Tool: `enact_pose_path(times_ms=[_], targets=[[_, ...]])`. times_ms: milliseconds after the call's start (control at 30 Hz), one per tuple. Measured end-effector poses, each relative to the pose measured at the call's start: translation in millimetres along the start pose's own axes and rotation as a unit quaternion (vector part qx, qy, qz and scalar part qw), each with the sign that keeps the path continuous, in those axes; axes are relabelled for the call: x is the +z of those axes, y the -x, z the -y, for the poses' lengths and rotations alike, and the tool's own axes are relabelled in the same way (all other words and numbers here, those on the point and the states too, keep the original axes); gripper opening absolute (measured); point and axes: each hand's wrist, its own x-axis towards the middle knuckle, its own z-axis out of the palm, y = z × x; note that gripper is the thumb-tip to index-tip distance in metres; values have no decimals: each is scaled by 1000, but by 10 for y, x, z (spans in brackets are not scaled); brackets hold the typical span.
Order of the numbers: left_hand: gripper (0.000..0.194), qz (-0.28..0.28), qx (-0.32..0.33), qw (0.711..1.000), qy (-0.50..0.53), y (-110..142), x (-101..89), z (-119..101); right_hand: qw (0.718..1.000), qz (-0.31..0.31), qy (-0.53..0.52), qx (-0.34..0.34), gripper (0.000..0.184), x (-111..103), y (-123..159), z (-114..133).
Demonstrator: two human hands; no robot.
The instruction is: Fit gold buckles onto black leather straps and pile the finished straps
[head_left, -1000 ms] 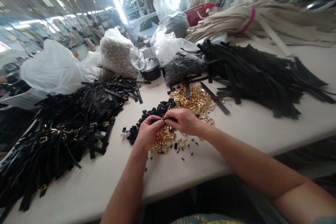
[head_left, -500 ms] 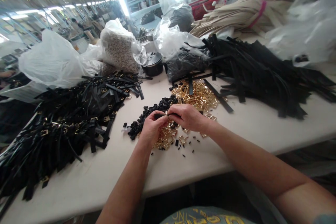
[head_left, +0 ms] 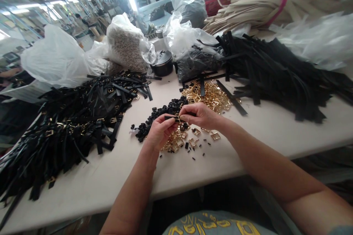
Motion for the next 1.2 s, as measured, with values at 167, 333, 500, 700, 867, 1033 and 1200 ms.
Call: enact_pose_path(times_ms=[167, 333, 500, 700, 867, 1033, 1200], targets=[[32, 6, -28, 999, 15, 3, 45, 38, 999, 26, -34, 15, 17, -21, -1, -42], [29, -6, 23, 997, -73, 1, 20, 56, 998, 40, -40, 14, 15, -7, -15, -88], [22, -59, 139, 973, -172, -30, -72, 28, 991, 104, -22, 82, 15, 8, -15, -59], [27, -47, 116, 971, -204, -59, -96, 51, 995, 60, 83, -12, 12, 33, -20, -84], [30, -55, 103, 967, -227, -61, -110, 71, 984, 43, 167, -47, 11, 89, -31, -156], [33, -61, 103, 971, -208, -57, -91, 63, 986, 46, 156, -41, 13, 77, -27, -97], [35, -50, 66, 986, -142, -40, -54, 31, 988, 28, 142, -46, 15, 53, -34, -57]])
